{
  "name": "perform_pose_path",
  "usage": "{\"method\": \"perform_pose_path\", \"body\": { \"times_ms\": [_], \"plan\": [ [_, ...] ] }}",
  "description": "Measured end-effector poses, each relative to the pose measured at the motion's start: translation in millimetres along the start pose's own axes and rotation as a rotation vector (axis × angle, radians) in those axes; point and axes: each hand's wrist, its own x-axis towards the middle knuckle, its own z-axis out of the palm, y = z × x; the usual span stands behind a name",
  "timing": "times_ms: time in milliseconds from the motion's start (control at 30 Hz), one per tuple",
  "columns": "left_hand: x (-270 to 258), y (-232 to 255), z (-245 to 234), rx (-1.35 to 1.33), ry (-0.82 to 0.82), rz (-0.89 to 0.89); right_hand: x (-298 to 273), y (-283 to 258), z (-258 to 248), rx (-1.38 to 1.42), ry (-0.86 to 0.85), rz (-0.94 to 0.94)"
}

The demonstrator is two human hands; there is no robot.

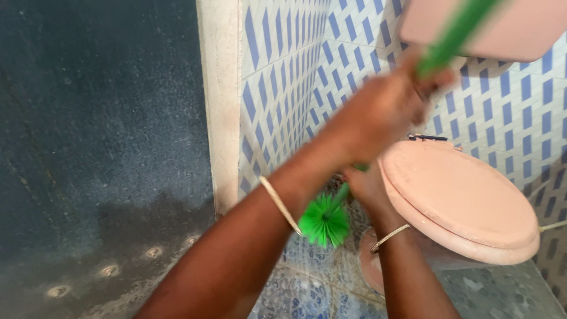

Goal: The person uses a green toilet brush to scrub the base and sides of a pink toilet in a tiled bathroom. The person repeatedly scrubs the same area around the toilet base and the wall junction.

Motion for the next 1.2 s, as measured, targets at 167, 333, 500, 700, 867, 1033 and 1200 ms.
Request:
{"method": "perform_pose_path", "body": {
  "times_ms": [167,333,500,700,867,1033,1200],
  "plan": [
    [16.0,0.3,-72.4,-0.422,0.373,0.23,-15.6,-73.3,28.0,-0.157,-0.25,0.226],
    [3.9,-2.4,-90.5,-0.373,0.379,0.217,-28.1,-97.3,43.8,-0.008,-0.239,0.145],
    [13.1,-9.3,-63.0,-0.348,0.299,0.188,-16.0,-50.4,38.1,-0.143,0.022,0.075],
    [-2.8,-12.6,0.0,-0.124,0.037,0.128,-9.0,23.0,-0.3,-0.059,0.227,0.038],
    [3.6,1.1,3.2,-0.145,0.028,0.216,-12.0,16.2,-7.7,0.084,0.136,0.1],
    [10.5,16.2,-24.3,-0.229,0.197,0.374,-19.9,-40.0,7.3,0.041,-0.146,0.139],
    [11.4,29.3,-41.8,-0.23,0.243,0.544,-33.8,-88.9,18.2,0.095,-0.313,0.245]
  ]
}}
